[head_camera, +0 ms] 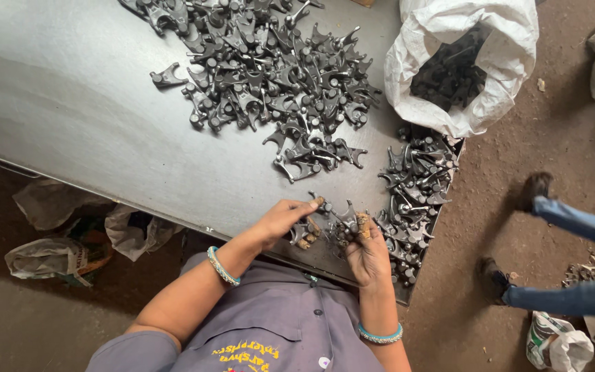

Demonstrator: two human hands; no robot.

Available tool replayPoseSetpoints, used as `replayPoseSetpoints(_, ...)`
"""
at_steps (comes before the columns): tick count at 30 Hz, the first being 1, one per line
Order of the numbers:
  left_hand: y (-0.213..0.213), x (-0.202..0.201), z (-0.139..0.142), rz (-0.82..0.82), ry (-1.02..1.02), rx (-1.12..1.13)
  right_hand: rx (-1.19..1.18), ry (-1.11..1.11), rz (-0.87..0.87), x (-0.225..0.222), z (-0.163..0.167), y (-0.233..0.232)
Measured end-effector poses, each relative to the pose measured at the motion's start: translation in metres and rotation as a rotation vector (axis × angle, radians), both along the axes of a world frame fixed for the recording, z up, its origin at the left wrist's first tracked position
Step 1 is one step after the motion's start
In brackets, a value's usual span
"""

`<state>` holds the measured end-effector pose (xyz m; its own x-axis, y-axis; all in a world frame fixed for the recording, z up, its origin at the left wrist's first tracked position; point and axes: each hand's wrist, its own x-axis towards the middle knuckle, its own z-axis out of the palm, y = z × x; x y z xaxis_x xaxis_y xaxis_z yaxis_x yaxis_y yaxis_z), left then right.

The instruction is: The person repeatedly picks up small metal castings from a large pile on a metal table, inspects them by hand, and places them into a white sack. The process is continuous and repetitive, with the person handling each casting individually.

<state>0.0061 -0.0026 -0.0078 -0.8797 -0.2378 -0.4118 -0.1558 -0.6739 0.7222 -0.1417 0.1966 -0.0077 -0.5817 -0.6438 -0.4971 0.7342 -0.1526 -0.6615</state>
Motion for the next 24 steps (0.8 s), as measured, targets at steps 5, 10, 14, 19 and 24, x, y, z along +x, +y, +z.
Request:
replayPoseSetpoints(5, 0.015, 0.001, 0.011, 0.027, -0.094, 0.195, 0.069, 0.016, -0.005, 0.008, 0.015, 0.000)
replayPoseSetpoints(10, 0.014, 0.004, 0.019, 0.101, -0.048, 0.360, 0.016, 0.214, 0.068, 0.017, 0.037, -0.019)
replayPoseSetpoints(14, 0.012, 0.011, 0.017, 0.072, -0.045, 0.485, 0.156, 1.083, 0.386, 0.032, 0.054, -0.034)
replayPoseSetpoints(19, -0.008, 0.027, 0.015, 0.170, -0.001, 0.459, 0.084, 0.862, 0.223, 0.018, 0.076, -0.050)
replayPoseSetpoints(24, -0.047, 0.041, 0.018, 0.326, -0.007, 0.393, 0.516, 1.403, 0.349, 0.015, 0.080, -0.062)
